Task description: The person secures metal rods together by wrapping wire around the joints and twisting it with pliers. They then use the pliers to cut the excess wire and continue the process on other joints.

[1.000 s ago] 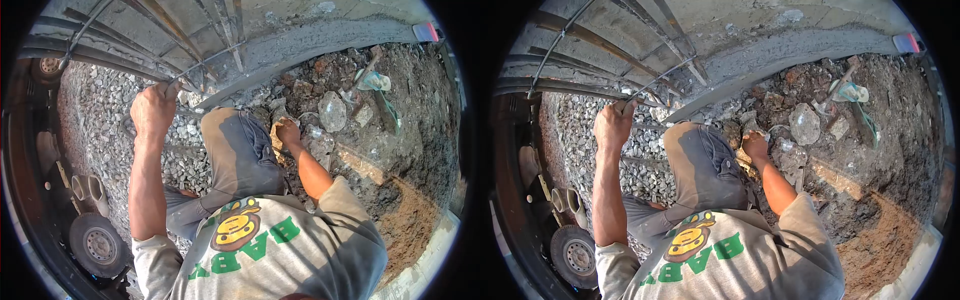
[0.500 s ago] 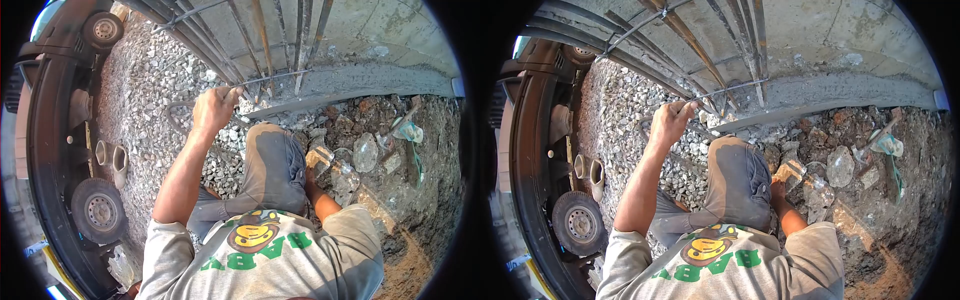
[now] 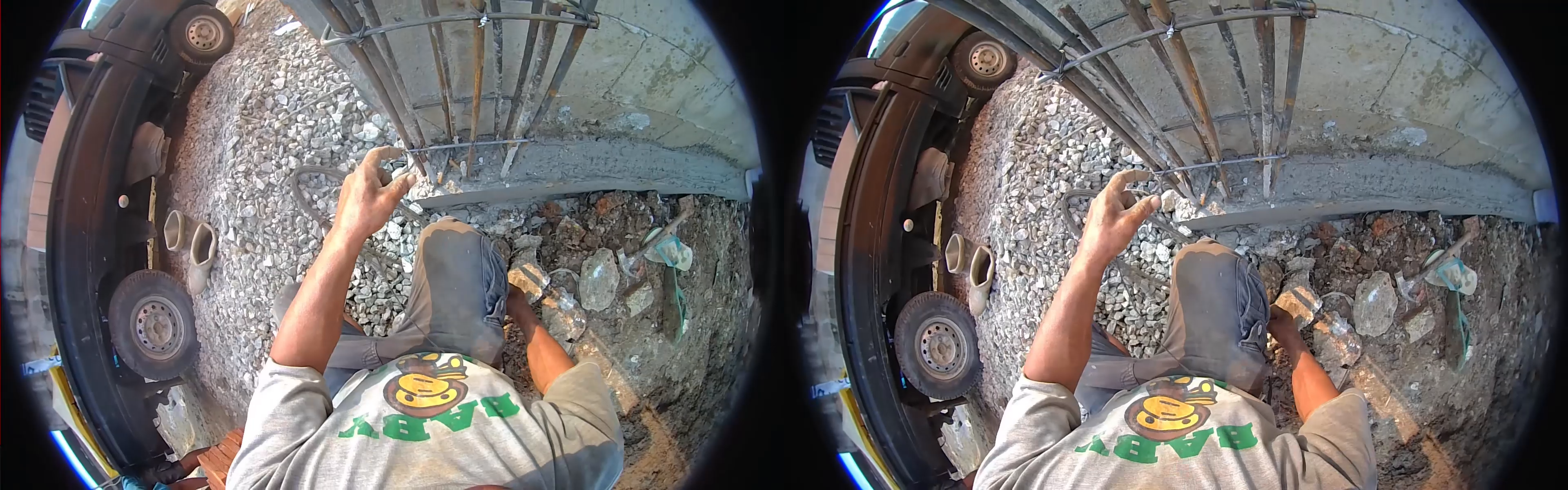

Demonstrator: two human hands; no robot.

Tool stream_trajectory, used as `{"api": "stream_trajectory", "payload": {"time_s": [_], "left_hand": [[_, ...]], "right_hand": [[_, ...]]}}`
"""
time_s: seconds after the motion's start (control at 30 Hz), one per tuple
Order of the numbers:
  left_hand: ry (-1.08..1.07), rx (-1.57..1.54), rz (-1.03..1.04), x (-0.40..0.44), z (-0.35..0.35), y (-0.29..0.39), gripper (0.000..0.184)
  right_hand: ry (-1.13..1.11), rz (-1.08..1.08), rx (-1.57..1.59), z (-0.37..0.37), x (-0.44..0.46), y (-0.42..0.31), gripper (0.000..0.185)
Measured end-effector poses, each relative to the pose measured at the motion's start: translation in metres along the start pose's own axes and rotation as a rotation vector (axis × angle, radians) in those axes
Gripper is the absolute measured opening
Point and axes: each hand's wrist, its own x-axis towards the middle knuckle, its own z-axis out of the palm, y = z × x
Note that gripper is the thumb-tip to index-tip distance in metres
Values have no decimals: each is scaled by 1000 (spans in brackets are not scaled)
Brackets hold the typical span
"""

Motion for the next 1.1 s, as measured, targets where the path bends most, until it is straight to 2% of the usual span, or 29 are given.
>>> {"api": "stream_trajectory", "payload": {"time_s": [0.07, 0.13, 0.2, 0.27, 0.3, 0.33, 0.4, 0.43, 0.47, 0.53, 0.6, 0.67, 0.73, 0.8, 0.87, 0.9, 1.0, 1.03, 1.1], "left_hand": [[23, 45, -27, -5, -1, 4, 48], [71, 53, 12, -5, 0, 5, 52], [64, 62, 31, -2, -3, 6, 56], [-41, 81, 74, 5, -4, -4, 55], [-1, 116, 128, 7, -6, -6, 50], [-19, 119, 148, 9, -11, -4, 47], [-36, 111, 171, 12, -15, -5, 45], [-70, 133, 125, 12, -20, 0, 42], [-69, 143, 124, 14, -21, -1, 39], [-73, 155, 130, 16, -21, -2, 35], [-45, 181, 192, 20, -20, -7, 34], [-12, 193, 226, 21, -21, -7, 33], [-155, 305, 163, 22, -28, 3, 39], [-181, 336, 160, 21, -29, 8, 41], [-165, 326, 164, 19, -27, 9, 43], [-194, 354, 150, 15, -28, 15, 45], [-205, 336, 89, 8, -26, 22, 47], [-80, 283, 181, 8, -20, 13, 38], [-75, 281, 185, 10, -17, 8, 37]], "right_hand": [[-50, 20, 473, -20, -10, -34, 35], [13, -31, 332, -35, 2, -44, 35], [146, 66, 701, -43, 12, -46, 34], [252, -192, 166, -90, 13, -72, 44], [279, -99, 493, -98, 48, -34, 42], [92, 32, 568, -144, -14, -144, 41], [39, -7, 475, -193, -40, -206, 39], [18, -145, 499, -207, -60, -238, 39], [9, -133, 484, -210, -75, -252, 39], [-199, -204, 333, -207, -95, -268, 43], [-221, -183, 246, -179, -86, -240, 38], [-309, -67, 265, -157, -91, -250, 38], [-362, -35, 377, -127, -82, -252, 36], [-424, -53, 497, -106, -70, -273, 36], [-277, -24, 633, -83, -75, -301, 35], [-276, -21, 638, -75, -73, -308, 35], [-230, -65, 510, -61, -53, -307, 37], [-198, -81, 434, -55, -41, -299, 37], [-150, -102, 238, -57, -30, -297, 37]]}}
